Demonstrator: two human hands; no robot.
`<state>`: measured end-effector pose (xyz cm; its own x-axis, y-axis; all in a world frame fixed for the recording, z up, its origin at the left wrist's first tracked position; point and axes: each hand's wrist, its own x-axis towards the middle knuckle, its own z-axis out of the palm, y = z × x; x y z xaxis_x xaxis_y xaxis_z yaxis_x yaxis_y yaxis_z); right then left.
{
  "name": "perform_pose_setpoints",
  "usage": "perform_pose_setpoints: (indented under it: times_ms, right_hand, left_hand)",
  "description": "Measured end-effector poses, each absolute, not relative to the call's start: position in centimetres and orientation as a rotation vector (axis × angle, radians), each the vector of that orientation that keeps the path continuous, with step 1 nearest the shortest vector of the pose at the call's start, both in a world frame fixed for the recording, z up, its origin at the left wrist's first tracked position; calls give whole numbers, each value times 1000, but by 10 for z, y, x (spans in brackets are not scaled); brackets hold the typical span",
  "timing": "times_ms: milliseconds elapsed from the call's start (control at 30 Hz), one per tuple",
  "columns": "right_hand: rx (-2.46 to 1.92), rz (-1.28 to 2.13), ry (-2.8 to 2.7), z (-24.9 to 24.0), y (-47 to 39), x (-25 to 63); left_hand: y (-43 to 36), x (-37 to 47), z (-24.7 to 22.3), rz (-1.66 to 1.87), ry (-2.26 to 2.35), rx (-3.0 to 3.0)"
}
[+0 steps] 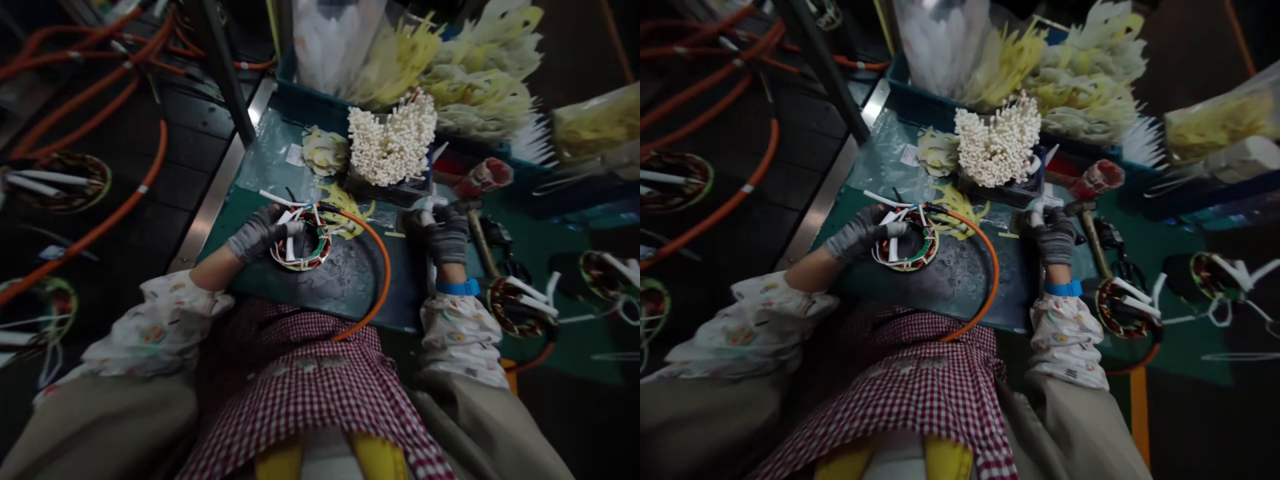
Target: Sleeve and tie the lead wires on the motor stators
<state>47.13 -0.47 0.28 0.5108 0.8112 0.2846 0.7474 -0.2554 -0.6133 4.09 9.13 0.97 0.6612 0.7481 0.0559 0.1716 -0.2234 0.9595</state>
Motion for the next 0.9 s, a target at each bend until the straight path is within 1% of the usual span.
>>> perform_pose_setpoints:
  times_ms: [100,167,200,300,367,467,567,633,700,900]
  right_hand:
    - [-1994,-61,-1232,23,-18,461]
    - [-1911,-81,-1270,39,-38,442]
    - [-1854,-36,-1295,46,-51,426]
    - [-1658,306,-1498,48,-89,363]
    - [-1593,439,-1556,37,-111,319]
    - [-1552,494,-1599,15,-134,277]
    - [-1570,602,-1691,7,-146,272]
    - [-1562,666,-1764,10,-150,279]
    - [-1539,641,-1809,16,-150,284]
    - [-1579,439,-1952,36,-141,275]
  left_hand:
    - [89,46,13,675,823,1671]
    - [87,49,14,678,838,1645]
    - [87,50,16,681,836,1635]
    - [83,52,21,705,842,1612]
    - [75,51,24,739,878,1657]
    - [50,43,29,835,900,1946]
    - [21,35,34,987,767,2255]
    - [5,30,38,1043,670,2333]
    - [-7,26,39,1051,636,2368]
    - [-26,20,39,1006,754,2510]
